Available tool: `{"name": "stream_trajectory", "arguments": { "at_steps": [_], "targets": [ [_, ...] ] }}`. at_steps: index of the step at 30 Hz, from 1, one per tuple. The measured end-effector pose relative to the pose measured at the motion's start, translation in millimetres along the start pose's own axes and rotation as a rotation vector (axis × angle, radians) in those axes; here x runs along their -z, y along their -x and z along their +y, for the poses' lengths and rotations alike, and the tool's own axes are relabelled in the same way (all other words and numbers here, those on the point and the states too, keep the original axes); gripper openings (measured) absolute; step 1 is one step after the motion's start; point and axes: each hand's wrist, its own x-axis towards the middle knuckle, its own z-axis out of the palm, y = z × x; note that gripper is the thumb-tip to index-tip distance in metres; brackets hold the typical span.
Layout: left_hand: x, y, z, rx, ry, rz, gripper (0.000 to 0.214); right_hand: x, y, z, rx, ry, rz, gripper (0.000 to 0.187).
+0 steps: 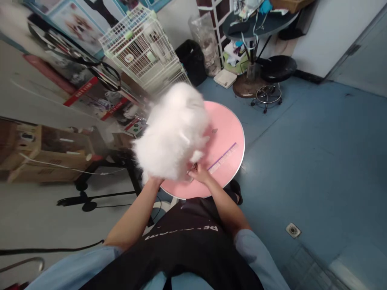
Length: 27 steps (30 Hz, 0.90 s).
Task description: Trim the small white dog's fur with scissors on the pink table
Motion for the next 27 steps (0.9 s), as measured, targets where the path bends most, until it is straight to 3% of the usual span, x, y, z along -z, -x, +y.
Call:
{"name": "stream_trajectory", "arguments": {
  "at_steps": [5, 8, 11, 14, 19, 23, 27],
  "targets": [
    [21.9, -10, 0, -0.015, 0.052, -0.037, 0.058, 12, -12, -4, -0.021, 0.053, 0.062, 0.031],
    [26.2, -9, -1, -0.008, 0.075, -0.078, 0.054, 20, -14, -7, 0.003, 0.07, 0.004, 0.032],
    [26.7, -6, -4, -0.037, 0.094, -0.002, 0.051, 30, -17, -11, 0.04, 0.15, 0.001, 0.037],
    [25.8, -4, -8, -0.084, 0.084, 0.056, 0.049, 37, -19, -15, -0.012, 0.185, 0.039, 0.03],
    [14.6, 5, -11, -0.122, 0.083, 0.133, 0.045, 44, -20, -23, 0.095, 0.246, -0.048, 0.035],
    [-6.2, 18, -14, -0.152, 0.075, 0.246, 0.043, 51, -18, -30, 0.011, 0.398, -0.002, 0.038],
    [-17.3, 23, -17, -0.18, 0.105, 0.298, 0.041, 60, -19, -39, 0.147, 0.562, -0.052, 0.068]
  ]
}}
